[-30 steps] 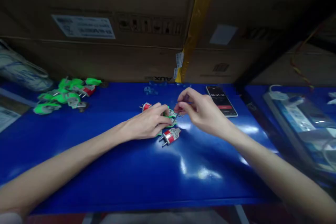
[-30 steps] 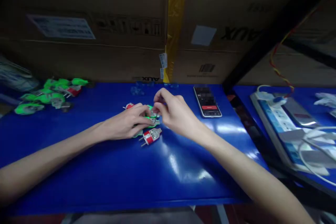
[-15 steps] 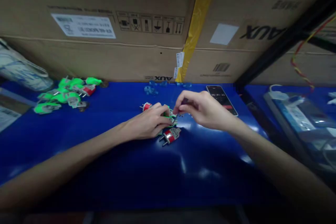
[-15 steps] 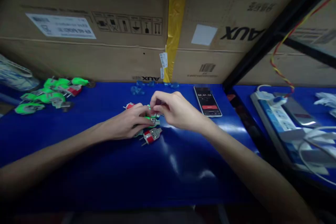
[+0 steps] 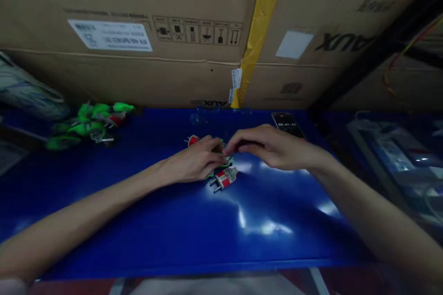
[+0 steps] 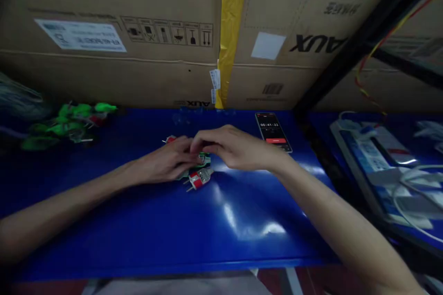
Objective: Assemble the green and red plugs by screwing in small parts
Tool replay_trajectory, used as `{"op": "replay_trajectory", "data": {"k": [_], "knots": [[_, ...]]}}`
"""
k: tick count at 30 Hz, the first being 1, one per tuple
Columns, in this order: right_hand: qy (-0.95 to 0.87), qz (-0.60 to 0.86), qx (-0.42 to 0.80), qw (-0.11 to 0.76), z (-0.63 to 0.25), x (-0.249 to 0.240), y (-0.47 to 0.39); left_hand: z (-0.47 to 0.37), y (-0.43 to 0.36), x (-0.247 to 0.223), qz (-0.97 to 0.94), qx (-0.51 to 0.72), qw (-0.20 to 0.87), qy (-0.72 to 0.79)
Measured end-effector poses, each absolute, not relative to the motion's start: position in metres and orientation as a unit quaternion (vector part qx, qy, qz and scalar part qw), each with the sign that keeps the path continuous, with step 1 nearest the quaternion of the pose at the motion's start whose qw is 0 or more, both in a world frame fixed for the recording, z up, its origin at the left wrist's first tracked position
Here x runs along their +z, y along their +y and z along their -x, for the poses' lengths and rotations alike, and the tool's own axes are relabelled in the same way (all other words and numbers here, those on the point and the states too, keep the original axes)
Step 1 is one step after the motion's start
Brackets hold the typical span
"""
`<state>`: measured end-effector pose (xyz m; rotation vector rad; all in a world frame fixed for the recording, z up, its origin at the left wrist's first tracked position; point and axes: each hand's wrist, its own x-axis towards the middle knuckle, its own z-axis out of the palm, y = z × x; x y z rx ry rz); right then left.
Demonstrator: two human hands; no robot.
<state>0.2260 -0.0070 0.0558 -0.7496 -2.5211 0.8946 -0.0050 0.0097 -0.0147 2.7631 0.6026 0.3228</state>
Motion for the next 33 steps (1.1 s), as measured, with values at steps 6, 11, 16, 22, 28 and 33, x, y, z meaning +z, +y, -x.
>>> {"op": "replay_trajectory", "data": {"k": [6, 11, 16, 22, 28, 33], "knots": [[-0.872, 0.319, 0.298, 0.222, -0.219, 0.049, -0.003, 0.005, 0.008, -0.016, -0.959, 0.121, 0.142, 0.213], [-0.761, 0.463, 0.311, 0.332, -0.211, 0.031, -0.012, 0.004, 0.007, -0.014, -0.96, 0.117, 0.14, 0.212], [-0.811, 0.421, 0.285, 0.29, -0.218, 0.033, -0.019, 0.003, 0.007, -0.012, -0.966, 0.109, 0.13, 0.196], [-0.879, 0.256, 0.369, 0.158, -0.229, 0.06, -0.011, 0.004, 0.007, -0.013, -0.964, 0.115, 0.126, 0.203], [-0.87, 0.282, 0.365, 0.176, -0.229, 0.055, 0.005, 0.004, 0.007, -0.014, -0.964, 0.117, 0.122, 0.203], [-0.857, 0.333, 0.32, 0.227, -0.22, 0.043, 0.0, 0.004, 0.006, -0.012, -0.962, 0.113, 0.138, 0.205]]}}
